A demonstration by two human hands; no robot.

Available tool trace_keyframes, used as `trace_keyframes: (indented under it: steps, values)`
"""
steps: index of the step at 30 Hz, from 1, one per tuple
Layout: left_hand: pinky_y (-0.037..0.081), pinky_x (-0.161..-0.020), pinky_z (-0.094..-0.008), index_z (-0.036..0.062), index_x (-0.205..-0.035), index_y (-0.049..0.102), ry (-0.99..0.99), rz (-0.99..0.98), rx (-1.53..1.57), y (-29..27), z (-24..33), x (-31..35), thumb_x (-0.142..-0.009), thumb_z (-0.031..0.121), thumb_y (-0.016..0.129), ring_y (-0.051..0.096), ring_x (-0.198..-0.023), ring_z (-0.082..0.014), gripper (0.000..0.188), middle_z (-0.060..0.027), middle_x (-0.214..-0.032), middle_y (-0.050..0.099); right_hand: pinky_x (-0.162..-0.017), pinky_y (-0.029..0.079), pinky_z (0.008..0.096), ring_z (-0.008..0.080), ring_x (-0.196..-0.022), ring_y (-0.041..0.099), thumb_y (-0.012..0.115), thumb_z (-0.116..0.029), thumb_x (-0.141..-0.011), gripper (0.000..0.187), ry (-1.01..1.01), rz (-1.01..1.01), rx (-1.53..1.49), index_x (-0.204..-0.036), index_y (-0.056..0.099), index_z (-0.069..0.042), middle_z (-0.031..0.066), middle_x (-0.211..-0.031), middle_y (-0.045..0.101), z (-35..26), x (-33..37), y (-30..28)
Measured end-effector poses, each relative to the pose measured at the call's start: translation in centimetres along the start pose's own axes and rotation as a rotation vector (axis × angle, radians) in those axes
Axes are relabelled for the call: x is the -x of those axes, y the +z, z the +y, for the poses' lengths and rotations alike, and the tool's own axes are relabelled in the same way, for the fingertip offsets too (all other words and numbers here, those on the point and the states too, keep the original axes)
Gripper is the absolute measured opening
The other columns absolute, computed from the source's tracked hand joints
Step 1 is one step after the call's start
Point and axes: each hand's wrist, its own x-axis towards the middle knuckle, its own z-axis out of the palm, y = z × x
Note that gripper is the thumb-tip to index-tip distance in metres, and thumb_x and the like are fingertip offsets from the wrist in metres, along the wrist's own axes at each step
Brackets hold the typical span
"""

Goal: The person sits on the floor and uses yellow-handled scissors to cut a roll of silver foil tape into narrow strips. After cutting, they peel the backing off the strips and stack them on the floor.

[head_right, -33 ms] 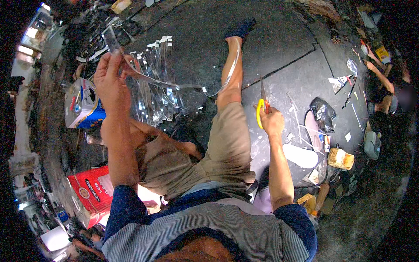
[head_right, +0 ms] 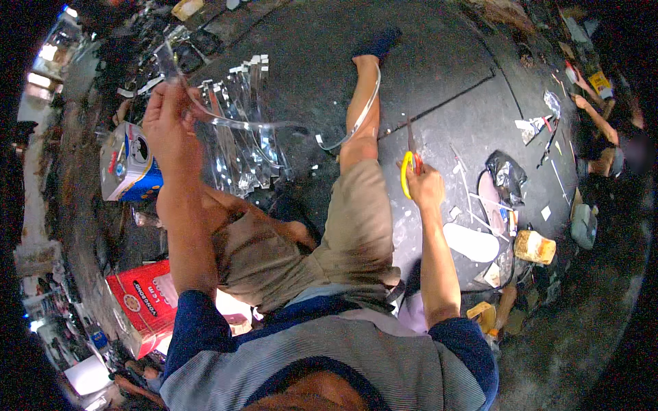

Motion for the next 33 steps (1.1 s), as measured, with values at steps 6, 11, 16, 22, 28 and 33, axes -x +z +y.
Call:
trace_keyframes:
  steps: [6, 11, 16, 22, 28, 33]
  values:
    - [0.036, -0.046, -0.0212, 0.0051, -0.089, 0.059, 0.219, 0.214, -0.243, -2.3, 1.9, -1.5, -0.094, 0.023, 0.056, 0.047, -0.054, -0.0078, 0.019, -0.0012, -0.066, 0.053, -0.075, 0.052, 0.0472, 0.0410, -0.087, 0.066, 0.064, -0.059, -0.077, 0.057, 0.201, 0.026, 0.133, -0.088, 0.070, -0.003, 0.0250, -0.086, 0.067, 8.5, -4.2, 5.6]
    - [0.030, -0.045, -0.0223, 0.0074, -0.083, 0.056, 0.196, 0.311, -0.212, -4.4, 3.3, -3.1, -0.097, 0.024, 0.049, 0.040, -0.050, -0.0060, 0.023, 0.0021, -0.061, 0.046, -0.075, 0.052, 0.0453, 0.0378, -0.087, 0.067, 0.065, -0.053, -0.076, 0.058, 0.272, 0.017, -0.074, -0.104, 0.066, -0.002, 0.0233, -0.087, 0.068, 15.2, 0.8, 9.4]
    - [0.028, -0.045, -0.0227, 0.0072, -0.085, 0.057, 0.107, 0.289, -0.078, -5.8, 3.5, -3.9, -0.097, 0.022, 0.048, 0.037, -0.049, -0.0065, 0.022, 0.0032, -0.060, 0.045, -0.074, 0.054, 0.0429, 0.0336, -0.085, 0.068, 0.070, -0.048, -0.074, 0.050, 0.335, -0.143, 0.161, -0.098, 0.068, -0.004, 0.0215, -0.088, 0.069, 17.9, 2.9, 11.5]
    - [0.027, -0.047, -0.0216, 0.0036, -0.090, 0.061, 0.075, 0.225, -0.158, -5.2, 3.0, -3.8, -0.095, 0.019, 0.052, 0.036, -0.051, -0.0051, 0.018, 0.0027, -0.062, 0.046, -0.075, 0.053, 0.0447, 0.0378, -0.081, 0.068, 0.064, -0.038, -0.084, 0.038, 0.099, -0.014, 0.231, -0.085, 0.071, -0.001, 0.0172, -0.075, 0.069, 7.5, -3.1, 6.1]
    - [0.032, -0.050, -0.0192, 0.0042, -0.084, 0.065, 0.015, -0.016, -0.421, -4.4, 1.4, -3.5, -0.092, 0.016, 0.059, 0.046, -0.058, -0.0041, 0.015, 0.0028, -0.070, 0.056, -0.089, 0.047, 0.0423, 0.0355, -0.101, 0.060, 0.065, -0.022, -0.081, 0.026, -0.839, 0.038, 0.005, -0.102, 0.068, -0.006, 0.0178, -0.107, 0.063, -11.1, -6.3, 5.4]
    - [0.037, -0.055, -0.0200, 0.0031, -0.085, 0.065, 0.129, -0.139, -0.521, -5.5, 0.8, -3.5, -0.092, 0.017, 0.062, 0.048, -0.062, -0.0033, 0.016, 0.0036, -0.071, 0.058, -0.080, 0.052, 0.0469, 0.0373, -0.089, 0.065, 0.068, -0.020, -0.075, 0.023, -0.991, -0.484, 0.547, -0.094, 0.070, -0.006, 0.0203, -0.096, 0.067, -16.3, -8.2, 10.1]
